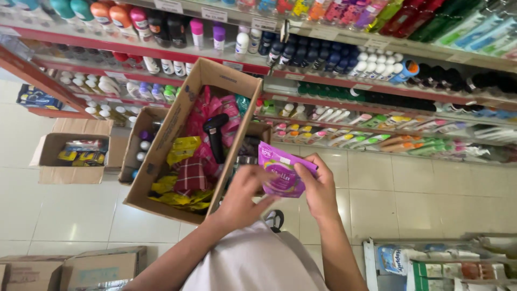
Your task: Scan and restock air freshener products onto a display rack in a grocery store.
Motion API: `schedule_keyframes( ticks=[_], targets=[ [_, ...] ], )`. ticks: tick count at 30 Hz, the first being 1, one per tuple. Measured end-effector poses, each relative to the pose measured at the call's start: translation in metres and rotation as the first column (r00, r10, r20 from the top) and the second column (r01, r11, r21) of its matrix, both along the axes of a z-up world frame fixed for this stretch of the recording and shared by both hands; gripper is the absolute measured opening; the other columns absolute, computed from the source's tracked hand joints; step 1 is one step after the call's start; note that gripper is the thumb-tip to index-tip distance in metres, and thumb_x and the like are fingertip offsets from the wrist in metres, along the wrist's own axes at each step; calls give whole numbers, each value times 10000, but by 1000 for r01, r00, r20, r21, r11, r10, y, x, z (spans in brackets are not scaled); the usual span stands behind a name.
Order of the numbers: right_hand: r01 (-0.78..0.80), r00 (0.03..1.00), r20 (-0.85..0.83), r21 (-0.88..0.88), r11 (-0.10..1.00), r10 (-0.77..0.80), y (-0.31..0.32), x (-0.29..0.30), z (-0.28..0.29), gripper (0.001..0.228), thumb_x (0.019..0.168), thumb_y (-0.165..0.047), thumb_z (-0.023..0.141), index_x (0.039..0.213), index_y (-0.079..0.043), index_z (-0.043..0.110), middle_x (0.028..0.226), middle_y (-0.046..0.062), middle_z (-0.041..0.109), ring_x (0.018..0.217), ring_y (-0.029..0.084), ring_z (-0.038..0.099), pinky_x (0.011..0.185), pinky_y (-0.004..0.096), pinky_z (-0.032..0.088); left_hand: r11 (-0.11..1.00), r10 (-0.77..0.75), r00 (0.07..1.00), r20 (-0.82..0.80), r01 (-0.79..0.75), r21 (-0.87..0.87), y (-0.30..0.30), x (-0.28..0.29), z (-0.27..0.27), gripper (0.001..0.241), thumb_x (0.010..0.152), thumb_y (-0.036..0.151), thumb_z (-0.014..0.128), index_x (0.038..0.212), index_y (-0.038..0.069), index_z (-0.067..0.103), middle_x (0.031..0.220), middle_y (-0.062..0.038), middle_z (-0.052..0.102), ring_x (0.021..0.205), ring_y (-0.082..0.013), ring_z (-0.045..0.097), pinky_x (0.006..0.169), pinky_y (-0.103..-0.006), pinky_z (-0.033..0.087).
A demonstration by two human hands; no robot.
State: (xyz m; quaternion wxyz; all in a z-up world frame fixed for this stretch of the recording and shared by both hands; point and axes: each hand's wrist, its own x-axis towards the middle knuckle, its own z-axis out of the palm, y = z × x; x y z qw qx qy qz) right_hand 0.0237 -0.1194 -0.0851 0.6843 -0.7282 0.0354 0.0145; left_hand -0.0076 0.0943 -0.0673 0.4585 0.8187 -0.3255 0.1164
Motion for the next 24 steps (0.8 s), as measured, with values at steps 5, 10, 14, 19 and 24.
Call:
schedule_keyframes(
  ticks=[5, 10, 14, 19, 24],
  targets=[
    [-151, 989, 18, 121, 981, 149, -67, -6, 5, 142, 992, -137, 667, 897, -46, 614, 924, -5, 715, 828, 44, 574, 763, 226, 487, 839, 371, 912, -174, -410, -358, -32, 33, -7, 745, 682, 146, 868, 1307, -18, 498, 1174, -148, 530, 1060, -265, 559, 925, -376, 475],
    [-143, 973, 198, 98, 985, 122, -95, -5, 38, 91, 951, -85, 679, 981, 0, 684, 1097, 80, 743, 1008, 127, 689, 901, 264, 542, 910, 51, 747, -663, -309, -278, -66, 44, 19, 118, 838, 36, 798, 956, 26, 801, 854, -11, 719, 643, -125, 576, 568, -296, 461],
    [-85, 884, 441, -172, 981, 154, -121, -3, 38, 122, 950, -63, 713, 1023, 34, 721, 1128, 140, 719, 1067, 179, 689, 939, 282, 548, 896, 123, 955, -269, -224, -384, -87, 48, 13, 137, 848, 39, 798, 985, 31, 787, 921, 9, 729, 836, -74, 673, 744, -258, 534],
    [-144, 962, 198, -214, 966, 187, -159, -1, 23, 149, 955, -86, 695, 1025, 27, 763, 1059, 103, 770, 982, 182, 717, 879, 284, 550, 841, 21, 801, -598, -338, -423, -120, 46, -20, 74, 867, 26, 786, 939, 19, 799, 877, -13, 673, 768, -82, 592, 688, -256, 475],
    [-198, 952, 182, -242, 950, 245, -173, -8, 52, 168, 966, -89, 681, 1074, 17, 755, 1124, 105, 758, 1031, 204, 706, 907, 304, 544, 677, -143, 744, -653, -408, -613, -153, 27, -23, 23, 904, 50, 762, 911, 28, 763, 884, 8, 695, 810, -53, 619, 744, -234, 501]
  ],
)
